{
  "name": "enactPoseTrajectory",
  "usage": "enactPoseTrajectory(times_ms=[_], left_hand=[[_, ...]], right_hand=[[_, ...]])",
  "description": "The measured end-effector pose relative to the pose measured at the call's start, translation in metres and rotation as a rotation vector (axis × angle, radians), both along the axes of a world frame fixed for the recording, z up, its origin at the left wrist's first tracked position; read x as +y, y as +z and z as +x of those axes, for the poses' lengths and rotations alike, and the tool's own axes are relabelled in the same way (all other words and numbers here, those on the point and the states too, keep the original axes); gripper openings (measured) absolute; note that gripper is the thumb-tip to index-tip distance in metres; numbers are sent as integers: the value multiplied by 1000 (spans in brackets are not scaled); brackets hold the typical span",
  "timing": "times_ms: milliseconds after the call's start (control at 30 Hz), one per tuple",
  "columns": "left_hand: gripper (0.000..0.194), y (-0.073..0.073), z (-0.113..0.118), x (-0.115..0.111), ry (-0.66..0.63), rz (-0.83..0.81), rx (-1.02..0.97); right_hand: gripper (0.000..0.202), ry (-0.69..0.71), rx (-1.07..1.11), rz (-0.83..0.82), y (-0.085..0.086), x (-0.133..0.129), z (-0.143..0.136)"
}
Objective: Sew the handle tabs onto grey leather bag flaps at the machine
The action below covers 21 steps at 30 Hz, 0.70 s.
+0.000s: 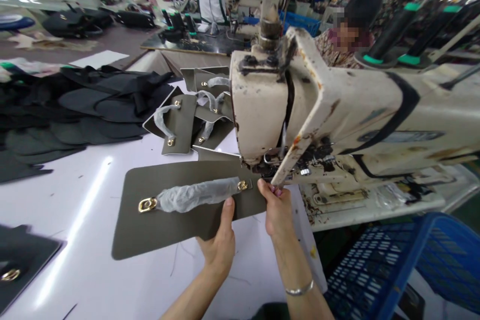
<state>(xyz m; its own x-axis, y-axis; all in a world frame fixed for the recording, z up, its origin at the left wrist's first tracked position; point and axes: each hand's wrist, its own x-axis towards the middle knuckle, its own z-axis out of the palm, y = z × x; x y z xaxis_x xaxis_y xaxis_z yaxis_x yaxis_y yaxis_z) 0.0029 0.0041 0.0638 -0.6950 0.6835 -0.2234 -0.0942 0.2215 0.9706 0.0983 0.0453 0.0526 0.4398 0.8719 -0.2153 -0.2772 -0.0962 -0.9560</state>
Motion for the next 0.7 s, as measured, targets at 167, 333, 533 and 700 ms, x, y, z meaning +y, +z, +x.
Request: enactPoseTrajectory(times_ms=[167, 333, 533, 700], left_hand=[[46, -5, -23, -9, -373, -94, -19], [31, 36, -57, -11, -1523, -109, -284], [23, 53, -82, 99, -1127, 319, 903], [32, 4, -89, 166, -1230, 140, 1413]], right_hand=[[48, 33, -7, -47, -4, 1, 2], [55, 111, -360, -48, -11, -1, 10], [53, 73, -803, 1, 10, -19, 26], [40, 70, -752, 152, 52, -47, 11]])
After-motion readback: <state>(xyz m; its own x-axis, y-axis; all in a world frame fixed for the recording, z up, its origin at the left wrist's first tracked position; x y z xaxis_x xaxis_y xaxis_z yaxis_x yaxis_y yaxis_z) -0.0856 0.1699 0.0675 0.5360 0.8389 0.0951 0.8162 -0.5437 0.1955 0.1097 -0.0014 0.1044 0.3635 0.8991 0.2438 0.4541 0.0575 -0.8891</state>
